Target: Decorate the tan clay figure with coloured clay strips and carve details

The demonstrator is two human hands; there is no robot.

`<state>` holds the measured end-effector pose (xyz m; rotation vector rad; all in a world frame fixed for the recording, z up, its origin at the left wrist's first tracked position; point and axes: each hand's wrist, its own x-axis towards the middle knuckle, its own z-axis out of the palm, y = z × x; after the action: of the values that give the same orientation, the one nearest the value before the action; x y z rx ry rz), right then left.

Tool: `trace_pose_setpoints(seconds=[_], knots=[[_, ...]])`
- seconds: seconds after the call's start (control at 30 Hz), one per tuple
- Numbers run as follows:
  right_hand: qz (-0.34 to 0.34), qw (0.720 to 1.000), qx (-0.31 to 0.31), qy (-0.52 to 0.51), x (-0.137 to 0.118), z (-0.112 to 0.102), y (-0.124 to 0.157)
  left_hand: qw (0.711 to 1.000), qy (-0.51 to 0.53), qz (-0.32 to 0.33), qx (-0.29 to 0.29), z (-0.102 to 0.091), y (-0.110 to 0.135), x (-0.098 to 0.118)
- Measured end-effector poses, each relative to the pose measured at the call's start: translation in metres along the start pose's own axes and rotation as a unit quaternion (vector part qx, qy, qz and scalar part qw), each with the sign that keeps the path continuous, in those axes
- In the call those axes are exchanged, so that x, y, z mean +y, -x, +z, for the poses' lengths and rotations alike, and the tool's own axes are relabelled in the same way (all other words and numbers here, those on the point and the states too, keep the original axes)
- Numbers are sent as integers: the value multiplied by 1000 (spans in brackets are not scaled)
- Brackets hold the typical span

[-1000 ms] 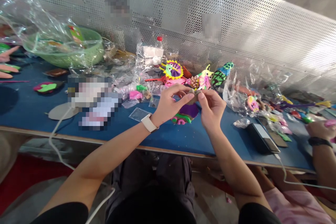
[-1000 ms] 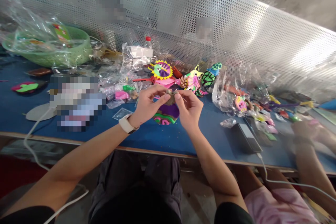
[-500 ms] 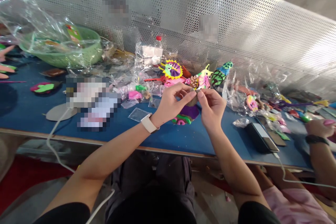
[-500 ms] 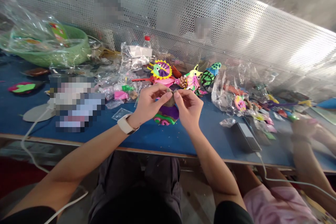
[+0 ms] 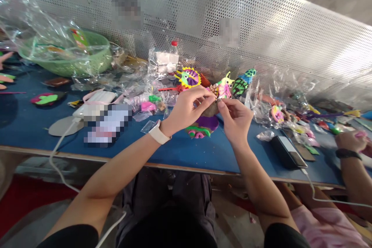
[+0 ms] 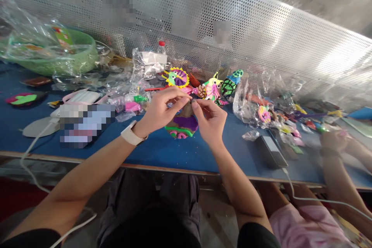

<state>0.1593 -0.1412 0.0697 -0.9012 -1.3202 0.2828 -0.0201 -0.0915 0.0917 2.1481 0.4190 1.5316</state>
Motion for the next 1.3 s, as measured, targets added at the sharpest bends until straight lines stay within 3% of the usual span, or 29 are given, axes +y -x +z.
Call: trace_pose_setpoints(seconds=[0.13,0.3,0.37,0.53,0.7,0.8,0.9,1.0,1.17,1.3], knots=[[-3,1000,-1,-5,-1,-2,-2,998,5,26,-56,-12,-9,2],[3,1000,-11,18,-1,-6,-2,973,10,54,-225,-43,-42,7],[3,1000,-17,22,-2,-6,-2,965,30,21,-261,-48,-51,3],[-6,999,-27,34,-3,-4,-1,991,29,-53,-123,-42,-52,-23],[2,999,-54,5,0,-4,-3,976,13,-64,-206,-47,-62,-28],[8,998,-58,-8,1,-5,-4,974,60,-78,-203,-49,-63,-19],[22,998,-55,-10,0,-8,-5,964,93,-77,-237,-43,-47,-18],[41,996,-66,-31,1,-11,-7,956,51,-61,-284,-31,-19,-28],[72,990,-109,-55,11,-15,-12,957,-19,-64,-281,-19,14,-44],[81,992,-84,-46,18,-14,-11,955,-16,-110,-275,-17,23,-47]])
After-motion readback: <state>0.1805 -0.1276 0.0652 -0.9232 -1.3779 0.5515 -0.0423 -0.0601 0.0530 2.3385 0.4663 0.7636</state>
